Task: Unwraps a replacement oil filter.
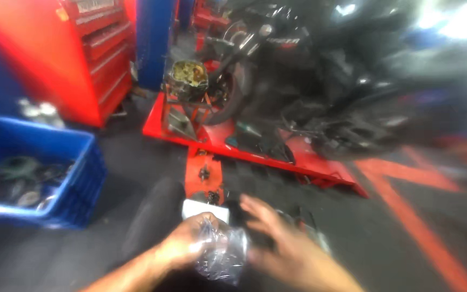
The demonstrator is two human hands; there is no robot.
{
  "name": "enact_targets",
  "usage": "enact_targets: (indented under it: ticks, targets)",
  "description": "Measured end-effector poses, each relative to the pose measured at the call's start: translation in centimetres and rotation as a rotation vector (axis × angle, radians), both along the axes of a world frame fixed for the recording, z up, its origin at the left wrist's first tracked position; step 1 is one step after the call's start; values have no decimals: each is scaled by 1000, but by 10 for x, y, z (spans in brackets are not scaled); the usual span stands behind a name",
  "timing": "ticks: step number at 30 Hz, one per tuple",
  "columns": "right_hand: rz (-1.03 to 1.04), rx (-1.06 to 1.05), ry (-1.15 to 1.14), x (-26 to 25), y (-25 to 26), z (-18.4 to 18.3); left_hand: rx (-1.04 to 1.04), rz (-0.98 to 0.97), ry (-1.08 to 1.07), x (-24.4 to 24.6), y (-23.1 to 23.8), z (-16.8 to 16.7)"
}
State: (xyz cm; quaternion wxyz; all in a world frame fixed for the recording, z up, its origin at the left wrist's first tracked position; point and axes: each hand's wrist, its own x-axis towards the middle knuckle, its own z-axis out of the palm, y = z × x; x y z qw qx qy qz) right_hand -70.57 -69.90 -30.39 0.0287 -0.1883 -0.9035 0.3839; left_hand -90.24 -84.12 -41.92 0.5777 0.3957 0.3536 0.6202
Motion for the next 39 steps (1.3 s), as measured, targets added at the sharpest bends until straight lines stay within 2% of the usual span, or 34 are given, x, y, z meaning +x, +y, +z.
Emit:
enact_targets:
  ticks: [2, 4, 7, 10, 12, 14, 16, 17, 21, 23, 24, 26, 28, 31, 34, 36, 39]
  targets:
    - [171, 131, -158, -18, -22, 0, 9, -26, 18, 7, -3, -6]
    - [187, 288, -326, -30, -39, -21, -28, -20, 8, 14, -8, -8]
    - [132, 410, -296, -25, -43, -50, -165, -9, -53, 19, -6, -17]
    - [-26, 253, -189, -14, -37, -75, -373, -14, -258, 29, 2, -20]
    - [-158, 68, -132, -10, -30, -90, -445, 12, -441, 33, 6, -18]
    - [-212, -157, -149, -8, -20, -97, -483, 22, -508, 34, 7, -9]
    - [-167, -397, -197, -8, -6, -98, -491, -10, -415, 33, 5, 0]
    - [-115, -508, -232, -8, 2, -99, -476, -55, -289, 30, 2, 3]
    - [84, -993, -249, -11, 35, -110, -500, -229, 450, 15, -9, 20]
    - [128, -1155, -274, -10, 43, -118, -529, -270, 845, 13, -12, 32]
    - [129, -1216, -297, -10, 46, -122, -486, -265, 1035, 16, -12, 35]
    - [118, -1307, -338, -7, 49, -131, -246, -186, 1309, 18, -13, 26]
    - [129, -1380, -344, -4, 51, -137, -140, -135, 1289, 15, -10, 10]
    - [111, -1440, -292, 4, 51, -143, -367, -40, 989, 18, -13, -4]
    - [112, -1486, -213, 13, 46, -151, -585, -5, 845, 25, -18, -6]
    - [99, -1475, -167, 17, 42, -150, -555, 25, 842, 28, -20, -4]
    - [-3, -1360, -165, 20, 36, -137, -284, 140, 895, 34, -26, -8]
